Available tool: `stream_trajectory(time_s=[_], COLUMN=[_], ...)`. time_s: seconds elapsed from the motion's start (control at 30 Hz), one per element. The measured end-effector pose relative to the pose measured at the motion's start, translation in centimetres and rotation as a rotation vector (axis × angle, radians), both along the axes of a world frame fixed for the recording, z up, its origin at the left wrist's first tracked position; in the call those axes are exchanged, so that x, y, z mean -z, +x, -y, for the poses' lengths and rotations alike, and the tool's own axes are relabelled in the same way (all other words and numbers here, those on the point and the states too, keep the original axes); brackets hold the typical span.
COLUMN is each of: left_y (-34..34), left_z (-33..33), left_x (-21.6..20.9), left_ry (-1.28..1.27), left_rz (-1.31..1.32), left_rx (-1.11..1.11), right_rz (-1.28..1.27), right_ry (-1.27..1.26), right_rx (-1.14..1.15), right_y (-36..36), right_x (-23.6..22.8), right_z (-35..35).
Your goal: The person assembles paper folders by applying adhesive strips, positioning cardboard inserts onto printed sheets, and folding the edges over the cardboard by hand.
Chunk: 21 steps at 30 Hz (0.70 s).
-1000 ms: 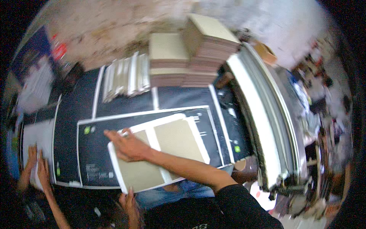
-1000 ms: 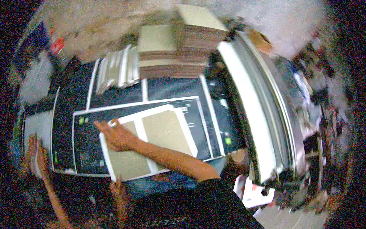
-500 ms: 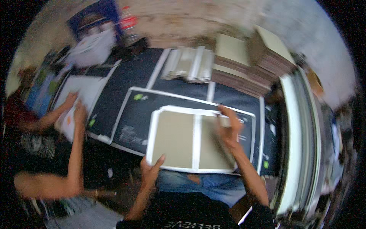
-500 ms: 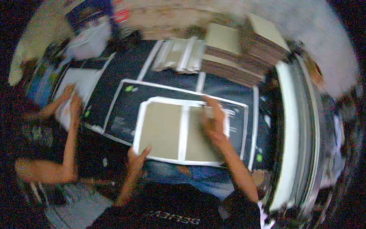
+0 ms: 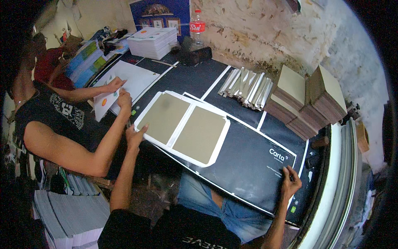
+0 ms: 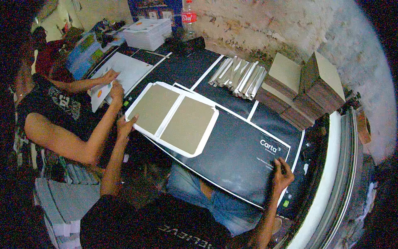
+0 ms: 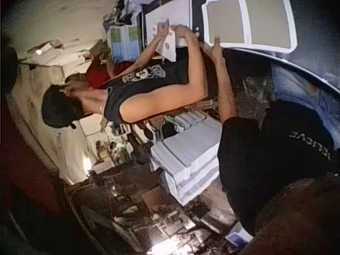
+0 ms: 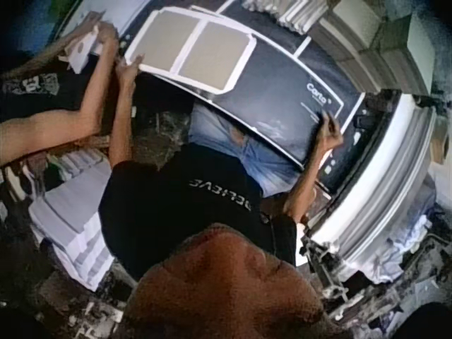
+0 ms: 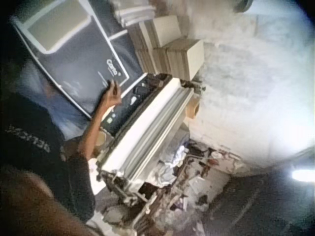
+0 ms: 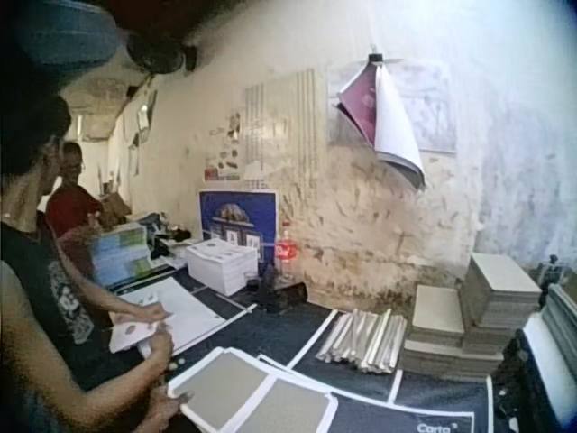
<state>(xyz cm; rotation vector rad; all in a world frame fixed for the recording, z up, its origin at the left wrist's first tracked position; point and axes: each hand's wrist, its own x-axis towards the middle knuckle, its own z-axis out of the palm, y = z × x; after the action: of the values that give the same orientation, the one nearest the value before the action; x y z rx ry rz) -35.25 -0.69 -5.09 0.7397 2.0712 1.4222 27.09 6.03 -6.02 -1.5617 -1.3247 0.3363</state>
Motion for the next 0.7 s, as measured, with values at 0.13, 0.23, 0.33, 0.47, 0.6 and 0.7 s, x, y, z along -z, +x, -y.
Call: stream_trajectory(time_s=[0.13,0.23,0.33,0.47,0.6,0.7], left_y=[2.1,9.7,12.6,16.6,17.7,16.4], left_z=[-0.3,1.8,-0.2,-8.6,-19.6,-28.4], left_x=[1.4,-0.5,-2.2,-3.2,-2.6,-0.9], left_ry=[0.101,0.099,0.243,0.395,0.382,0.229], left_rz=[-0.135,-1.147,-0.383,-0.626,-0.764,-0.785], left_rx=[-0.367,-0.415,0.022,0.259,0.281,0.357], right_rz=[-0.391,-0.409,-0.096,-0.002,-0.31,-0.283], right_ry=[0.15,-0.155,-0.126,0.13,0.103,0.018], right_rx=[0.043,0.093,0.066,-0.09,-0.26,-0.254], right_y=[-0.4,1.7,0.1,-4.9,-9.3,-9.2], right_x=[1.0,1.5,0.1,-0.3,2.1,1.9], right_z=[-0.4,-0.2,-2.7,-9.2,-14.6,-14.8])
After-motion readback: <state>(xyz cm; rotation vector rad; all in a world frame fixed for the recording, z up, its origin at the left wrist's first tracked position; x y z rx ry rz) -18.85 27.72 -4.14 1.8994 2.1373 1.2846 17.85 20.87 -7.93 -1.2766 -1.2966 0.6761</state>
